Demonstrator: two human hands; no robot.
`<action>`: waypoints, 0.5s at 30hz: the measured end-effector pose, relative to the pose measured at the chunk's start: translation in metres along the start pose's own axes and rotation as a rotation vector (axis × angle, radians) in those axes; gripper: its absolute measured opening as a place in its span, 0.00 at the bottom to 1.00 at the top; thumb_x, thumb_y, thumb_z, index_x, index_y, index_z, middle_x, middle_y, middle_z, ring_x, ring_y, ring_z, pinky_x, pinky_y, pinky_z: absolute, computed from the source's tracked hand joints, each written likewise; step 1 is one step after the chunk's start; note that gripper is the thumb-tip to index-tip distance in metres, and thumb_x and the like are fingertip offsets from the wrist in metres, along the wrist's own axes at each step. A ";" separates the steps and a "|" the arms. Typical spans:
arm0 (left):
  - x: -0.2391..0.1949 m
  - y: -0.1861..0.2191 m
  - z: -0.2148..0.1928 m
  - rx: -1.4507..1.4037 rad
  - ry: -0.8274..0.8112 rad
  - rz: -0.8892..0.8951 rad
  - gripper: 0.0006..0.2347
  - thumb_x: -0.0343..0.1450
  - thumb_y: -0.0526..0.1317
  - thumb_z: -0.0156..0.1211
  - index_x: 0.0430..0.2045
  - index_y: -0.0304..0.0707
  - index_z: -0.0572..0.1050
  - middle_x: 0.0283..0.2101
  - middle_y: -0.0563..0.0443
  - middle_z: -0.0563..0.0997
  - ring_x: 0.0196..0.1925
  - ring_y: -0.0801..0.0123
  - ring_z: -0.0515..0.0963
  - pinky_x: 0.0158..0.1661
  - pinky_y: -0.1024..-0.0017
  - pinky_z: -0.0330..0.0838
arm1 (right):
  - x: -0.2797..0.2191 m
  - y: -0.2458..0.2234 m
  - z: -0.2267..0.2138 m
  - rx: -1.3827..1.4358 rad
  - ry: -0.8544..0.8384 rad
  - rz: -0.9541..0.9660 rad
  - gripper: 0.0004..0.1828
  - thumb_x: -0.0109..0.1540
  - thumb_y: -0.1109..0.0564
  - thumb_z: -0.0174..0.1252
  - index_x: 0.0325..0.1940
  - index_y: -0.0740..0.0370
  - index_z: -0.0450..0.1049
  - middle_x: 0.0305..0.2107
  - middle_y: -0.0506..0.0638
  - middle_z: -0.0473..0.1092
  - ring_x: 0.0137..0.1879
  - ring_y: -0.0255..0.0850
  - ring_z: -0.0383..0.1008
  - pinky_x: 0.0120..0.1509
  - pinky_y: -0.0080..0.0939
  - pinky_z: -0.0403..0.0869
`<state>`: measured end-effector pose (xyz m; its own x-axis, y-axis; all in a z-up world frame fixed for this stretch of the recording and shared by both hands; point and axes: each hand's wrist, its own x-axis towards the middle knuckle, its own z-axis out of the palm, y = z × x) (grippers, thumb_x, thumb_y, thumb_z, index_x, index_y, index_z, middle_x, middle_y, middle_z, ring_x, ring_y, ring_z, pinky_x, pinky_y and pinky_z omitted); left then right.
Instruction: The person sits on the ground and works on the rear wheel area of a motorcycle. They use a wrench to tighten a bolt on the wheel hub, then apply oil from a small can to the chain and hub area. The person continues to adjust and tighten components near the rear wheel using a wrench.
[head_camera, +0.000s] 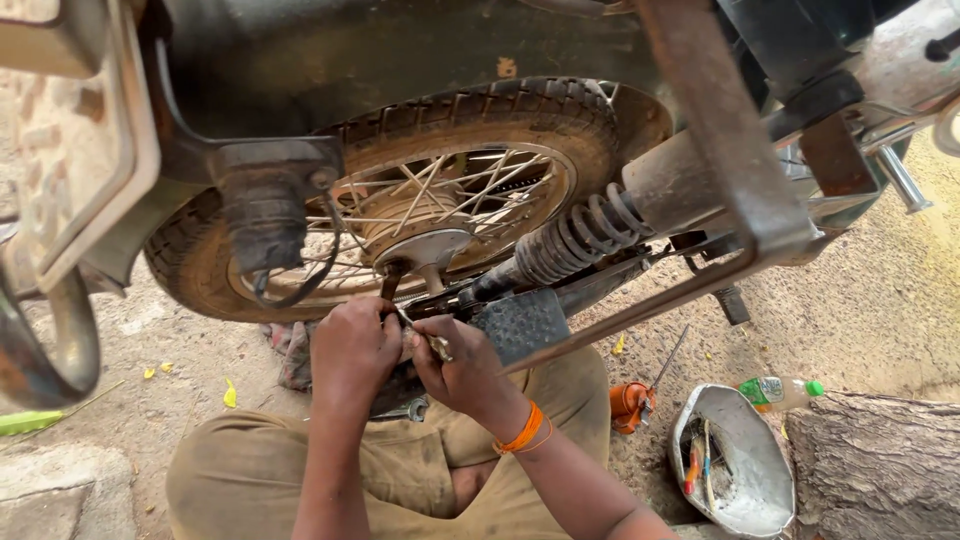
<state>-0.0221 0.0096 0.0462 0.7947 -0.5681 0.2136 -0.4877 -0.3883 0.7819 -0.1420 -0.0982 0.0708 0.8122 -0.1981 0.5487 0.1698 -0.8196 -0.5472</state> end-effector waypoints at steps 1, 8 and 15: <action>0.000 -0.002 0.001 0.019 0.016 0.020 0.08 0.66 0.40 0.59 0.28 0.35 0.83 0.33 0.38 0.83 0.37 0.46 0.82 0.40 0.53 0.75 | 0.000 0.001 0.001 -0.005 -0.005 0.013 0.09 0.67 0.63 0.57 0.50 0.65 0.67 0.30 0.58 0.72 0.34 0.56 0.76 0.36 0.50 0.73; 0.000 -0.002 0.005 0.119 0.103 0.035 0.08 0.64 0.41 0.61 0.26 0.37 0.83 0.30 0.38 0.83 0.34 0.45 0.82 0.37 0.51 0.74 | 0.041 0.015 0.006 -0.011 -0.037 0.046 0.07 0.71 0.62 0.52 0.52 0.66 0.65 0.36 0.64 0.72 0.39 0.63 0.75 0.39 0.54 0.73; -0.003 -0.015 0.013 0.300 0.055 0.046 0.08 0.65 0.40 0.57 0.18 0.36 0.76 0.26 0.37 0.80 0.32 0.44 0.81 0.36 0.50 0.74 | 0.042 0.021 0.030 -0.097 -0.013 0.167 0.06 0.72 0.58 0.55 0.49 0.63 0.69 0.31 0.62 0.74 0.36 0.58 0.78 0.37 0.50 0.73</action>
<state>-0.0214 0.0078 0.0264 0.7834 -0.5536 0.2827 -0.6025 -0.5646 0.5641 -0.0878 -0.1075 0.0637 0.8316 -0.3296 0.4470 -0.0222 -0.8239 -0.5662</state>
